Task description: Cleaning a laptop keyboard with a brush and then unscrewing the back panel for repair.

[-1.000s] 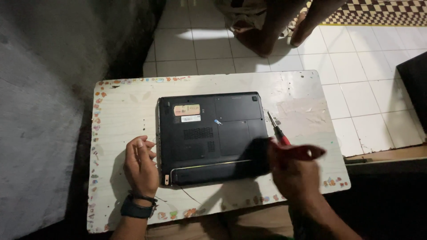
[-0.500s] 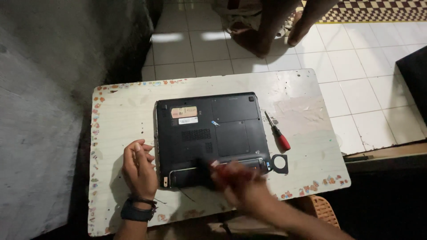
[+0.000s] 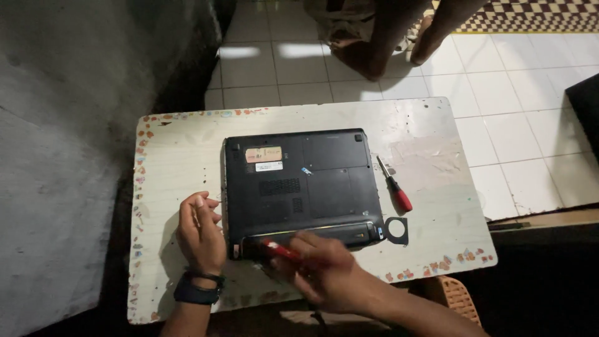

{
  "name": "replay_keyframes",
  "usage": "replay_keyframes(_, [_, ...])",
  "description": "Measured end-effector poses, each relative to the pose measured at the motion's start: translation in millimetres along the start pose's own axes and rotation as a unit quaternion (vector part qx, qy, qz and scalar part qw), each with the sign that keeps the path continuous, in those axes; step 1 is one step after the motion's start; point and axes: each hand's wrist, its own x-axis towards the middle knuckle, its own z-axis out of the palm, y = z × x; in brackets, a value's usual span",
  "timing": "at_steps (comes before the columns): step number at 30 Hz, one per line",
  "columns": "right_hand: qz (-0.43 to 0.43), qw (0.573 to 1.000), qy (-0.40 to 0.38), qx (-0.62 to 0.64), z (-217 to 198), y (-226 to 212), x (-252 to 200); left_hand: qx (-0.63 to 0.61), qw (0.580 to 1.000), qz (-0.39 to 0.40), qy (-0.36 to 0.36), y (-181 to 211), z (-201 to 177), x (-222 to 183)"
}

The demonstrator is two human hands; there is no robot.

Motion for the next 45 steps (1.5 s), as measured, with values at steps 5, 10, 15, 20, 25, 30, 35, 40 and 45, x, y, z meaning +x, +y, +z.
replay_keyframes(5, [0.112,0.991,0.066,0.030,18,30,22,-0.012,1.000,0.017,-0.001,-13,1,5])
replay_keyframes(10, [0.173,0.963,0.180,-0.099,-49,69,45,-0.010,1.000,0.024,0.002,-12,1,6])
replay_keyframes(15, [-0.128,0.962,0.124,-0.207,-31,65,39,0.010,1.000,0.017,-0.012,3,-1,5])
replay_keyframes(20, [-0.138,0.958,-0.102,0.229,-49,7,43,0.008,1.000,0.017,-0.006,0,-1,5])
replay_keyframes(25, [-0.074,0.994,0.064,-0.048,-33,89,80,0.001,1.000,0.022,-0.008,0,-2,5])
replay_keyframes(30, [-0.030,0.983,0.057,-0.174,-54,49,84,0.000,1.000,0.017,-0.011,3,-1,4])
replay_keyframes(35, [0.043,0.961,-0.203,0.181,-72,-16,66,0.016,1.000,0.001,-0.007,8,-3,4])
replay_keyframes(40, [0.062,0.997,-0.021,0.040,-54,41,100,0.007,1.000,0.015,-0.015,1,-5,3])
replay_keyframes(45, [0.036,0.978,0.096,-0.180,-40,66,96,0.014,1.000,0.011,-0.008,2,-4,5])
